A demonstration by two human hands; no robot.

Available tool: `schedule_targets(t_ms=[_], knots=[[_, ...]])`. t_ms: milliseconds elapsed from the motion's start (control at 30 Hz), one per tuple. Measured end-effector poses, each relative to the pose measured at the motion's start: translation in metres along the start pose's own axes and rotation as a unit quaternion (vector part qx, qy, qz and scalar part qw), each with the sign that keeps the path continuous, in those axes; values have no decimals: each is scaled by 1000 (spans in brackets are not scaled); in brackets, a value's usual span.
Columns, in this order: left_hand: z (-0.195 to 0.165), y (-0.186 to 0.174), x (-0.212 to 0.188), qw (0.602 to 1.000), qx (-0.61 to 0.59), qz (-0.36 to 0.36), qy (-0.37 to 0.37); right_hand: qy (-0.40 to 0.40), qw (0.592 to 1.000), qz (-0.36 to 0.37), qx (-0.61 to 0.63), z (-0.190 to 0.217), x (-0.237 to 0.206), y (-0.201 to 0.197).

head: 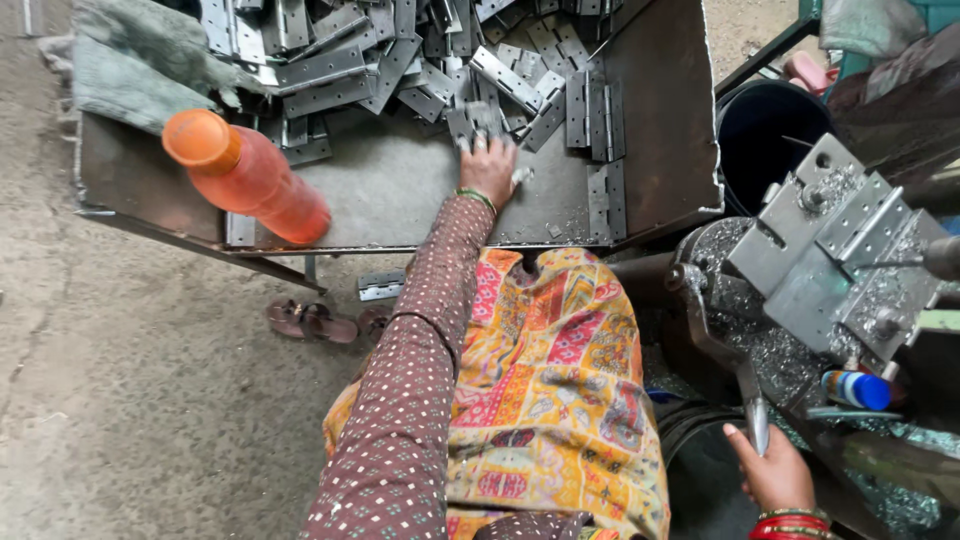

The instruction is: The person operates a drill press to process metal hinge parts. They pick each hinge from a bin, place it under the drill, activate the press, and then return the processed hinge to the bin. The cycle repeats continuously throughout the clip.

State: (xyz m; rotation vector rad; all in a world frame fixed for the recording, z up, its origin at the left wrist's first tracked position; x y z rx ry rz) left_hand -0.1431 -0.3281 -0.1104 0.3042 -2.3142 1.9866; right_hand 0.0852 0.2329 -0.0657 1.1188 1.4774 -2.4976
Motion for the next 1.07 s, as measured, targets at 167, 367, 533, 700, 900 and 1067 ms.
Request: schedule_targets(t_ms=[167,367,533,700,900,1067], knots=[[-14,15,-43,990,-67,120,23,-22,999,-3,-42,12,-5,-2],[14,1,-32,993,-74,73,-63,-20,997,-14,-70,26,-14,-4],[20,-10,-17,978,-125,132,-102,-18,997,-16,-69,29,-14,-5],[22,-12,-8,971,-161,129,-124,-33,997,-17,-65,26,-15,-3],[6,-3,-17,991,-55,107,-52,-35,998,-15,-43,27,-17,-1],[4,3,-15,981,-61,172,-58,-31,998,-15,-50,29,-20,-2]])
Point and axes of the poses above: each hand's wrist, its own x-axis towards the middle knuckle, its own y-axis out of the palm, z = x × y, the point moved 7 cm from there along x, towards the middle knuckle, and after that the axes turned 5 degrees about z, right-handed, at the moved point
